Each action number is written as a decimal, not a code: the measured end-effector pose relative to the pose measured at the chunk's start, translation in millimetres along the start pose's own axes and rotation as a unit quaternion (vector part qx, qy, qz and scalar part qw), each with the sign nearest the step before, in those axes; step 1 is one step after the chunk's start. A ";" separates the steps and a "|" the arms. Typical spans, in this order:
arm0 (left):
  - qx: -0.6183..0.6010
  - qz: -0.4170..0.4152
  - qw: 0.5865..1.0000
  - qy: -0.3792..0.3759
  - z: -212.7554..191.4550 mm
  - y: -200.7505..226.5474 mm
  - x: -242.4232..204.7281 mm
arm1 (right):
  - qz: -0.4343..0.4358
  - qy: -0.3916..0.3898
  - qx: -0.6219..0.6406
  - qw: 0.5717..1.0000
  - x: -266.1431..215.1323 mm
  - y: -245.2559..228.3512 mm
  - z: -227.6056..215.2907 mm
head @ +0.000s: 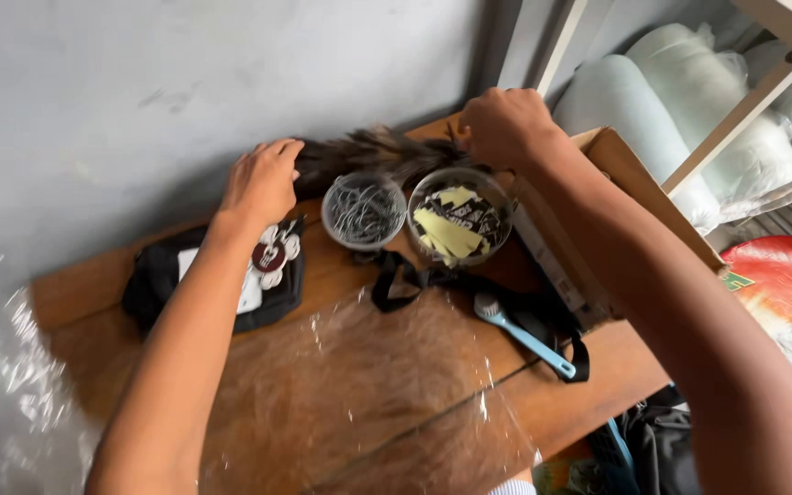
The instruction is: The person wipes a plastic sheet on a wooden table using a feather duster, then places a small black pouch on the sheet. They attach a sticker and a tag to the pouch, zip it closed, and place it inside a clear plastic bag. The person repeats the process with another pouch, attaching stickers and tags before bagging it.
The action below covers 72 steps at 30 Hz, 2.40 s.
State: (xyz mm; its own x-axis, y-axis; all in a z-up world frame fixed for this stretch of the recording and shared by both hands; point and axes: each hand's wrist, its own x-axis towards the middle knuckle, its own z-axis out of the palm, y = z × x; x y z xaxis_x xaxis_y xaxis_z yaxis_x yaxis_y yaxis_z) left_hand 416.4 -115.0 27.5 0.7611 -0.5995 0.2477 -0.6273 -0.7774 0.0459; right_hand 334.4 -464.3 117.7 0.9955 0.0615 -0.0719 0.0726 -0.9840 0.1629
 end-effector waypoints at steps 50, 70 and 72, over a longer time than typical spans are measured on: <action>-0.012 -0.081 0.996 -0.030 -86.8 192.2 -429.7 | 0.086 -0.143 0.518 0.839 -437.1 -182.1 67.9; -0.064 -0.098 0.992 0.052 -94.0 197.2 -434.4 | -0.045 -0.146 0.543 0.826 -429.0 -222.8 24.4; -0.077 -0.112 0.990 0.034 -96.9 197.4 -433.9 | -0.080 -0.198 0.534 0.818 -412.6 -242.4 32.7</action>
State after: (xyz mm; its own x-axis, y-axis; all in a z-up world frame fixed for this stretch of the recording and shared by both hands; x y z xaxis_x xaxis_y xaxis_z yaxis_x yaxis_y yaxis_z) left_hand -53.7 10.1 22.9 0.8740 -0.3975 0.2795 -0.4664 -0.8478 0.2524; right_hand -95.9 -256.6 75.7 0.8654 0.3523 -0.3563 -0.1051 -0.5676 -0.8166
